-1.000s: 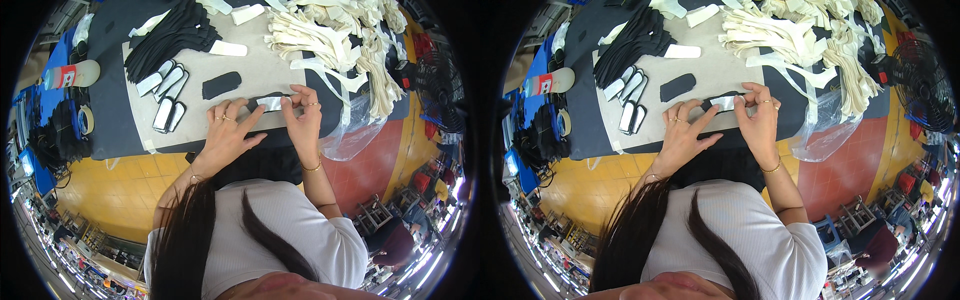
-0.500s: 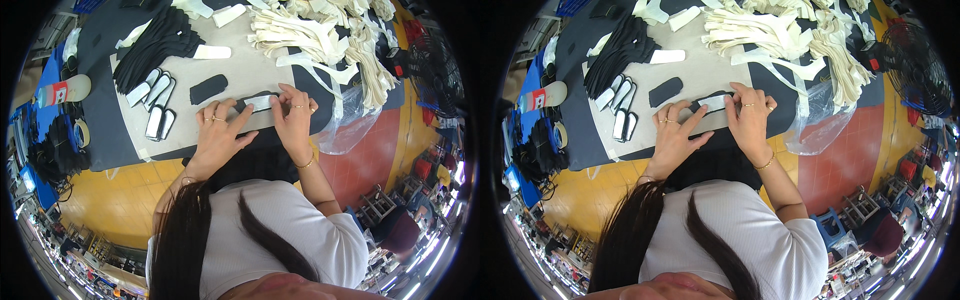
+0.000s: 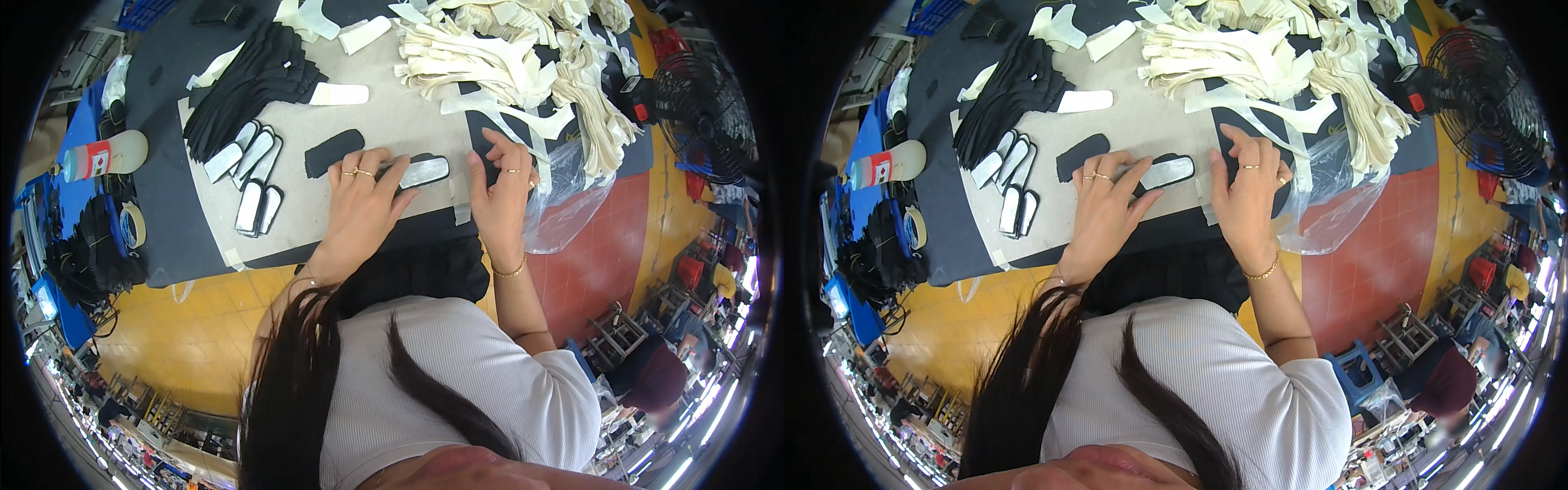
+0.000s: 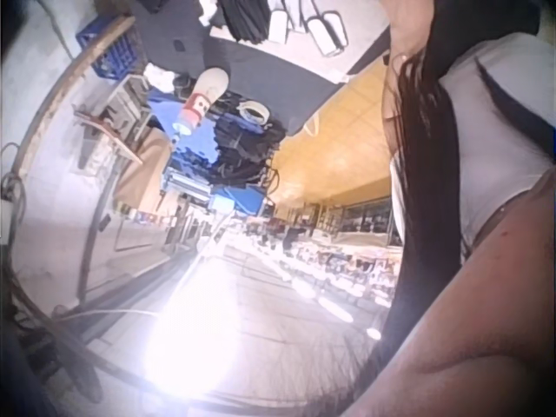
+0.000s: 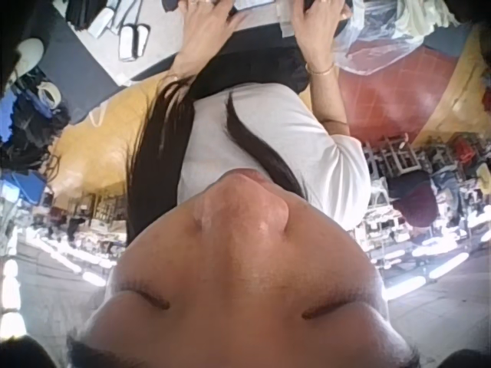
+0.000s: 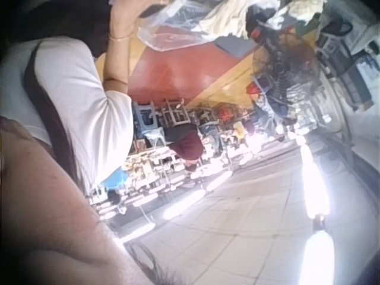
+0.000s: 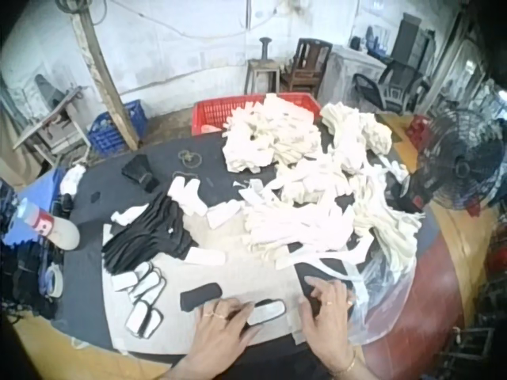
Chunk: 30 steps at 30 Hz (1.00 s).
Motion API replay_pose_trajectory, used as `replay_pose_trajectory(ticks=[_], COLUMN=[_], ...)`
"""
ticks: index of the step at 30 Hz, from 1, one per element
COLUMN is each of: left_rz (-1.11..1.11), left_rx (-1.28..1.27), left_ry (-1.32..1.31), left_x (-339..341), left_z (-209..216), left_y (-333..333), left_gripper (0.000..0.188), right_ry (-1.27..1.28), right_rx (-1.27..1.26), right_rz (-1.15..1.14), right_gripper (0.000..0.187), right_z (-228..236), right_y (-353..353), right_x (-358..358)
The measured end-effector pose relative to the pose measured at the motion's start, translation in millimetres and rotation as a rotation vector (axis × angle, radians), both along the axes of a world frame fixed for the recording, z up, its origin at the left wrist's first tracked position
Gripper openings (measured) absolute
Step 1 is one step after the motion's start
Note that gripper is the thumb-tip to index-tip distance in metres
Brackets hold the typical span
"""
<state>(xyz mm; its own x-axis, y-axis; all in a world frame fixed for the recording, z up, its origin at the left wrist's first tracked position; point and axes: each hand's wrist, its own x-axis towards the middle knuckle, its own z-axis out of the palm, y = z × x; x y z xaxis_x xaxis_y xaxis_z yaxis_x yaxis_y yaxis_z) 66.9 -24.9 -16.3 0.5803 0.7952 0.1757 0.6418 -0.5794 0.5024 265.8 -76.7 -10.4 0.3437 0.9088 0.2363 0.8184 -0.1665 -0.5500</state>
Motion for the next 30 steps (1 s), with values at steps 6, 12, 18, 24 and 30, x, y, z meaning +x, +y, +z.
replay_pose_trajectory(ticks=[6, 12, 18, 24, 30], left_rz=[0.002, 0.142, 0.385, 0.689, 0.707], left_rx=[0.030, -0.004, -0.044, 0.044, -0.010], left_ry=[-0.120, -0.272, -0.313, 0.042, -0.002], left_x=[-4, -32, -66, -129, -127], left_z=[3, 13, 16, 31, 33], left_y=[-2, -6, -12, -20, -22], left_gripper=[0.048, 0.048, 0.046, 0.054, 0.062], right_ry=[0.034, 0.231, 0.118, -0.054, 0.117], right_rx=[0.040, 0.104, 0.101, 0.082, -0.052], right_rz=[-0.012, 0.119, 0.474, 0.473, 0.467], right_gripper=[0.033, 0.027, 0.027, 0.034, 0.019], right_z=[6, 18, 15, -5, 1], right_y=[3, 25, 71, 121, 123], right_x=[2, -6, -38, -71, -73])
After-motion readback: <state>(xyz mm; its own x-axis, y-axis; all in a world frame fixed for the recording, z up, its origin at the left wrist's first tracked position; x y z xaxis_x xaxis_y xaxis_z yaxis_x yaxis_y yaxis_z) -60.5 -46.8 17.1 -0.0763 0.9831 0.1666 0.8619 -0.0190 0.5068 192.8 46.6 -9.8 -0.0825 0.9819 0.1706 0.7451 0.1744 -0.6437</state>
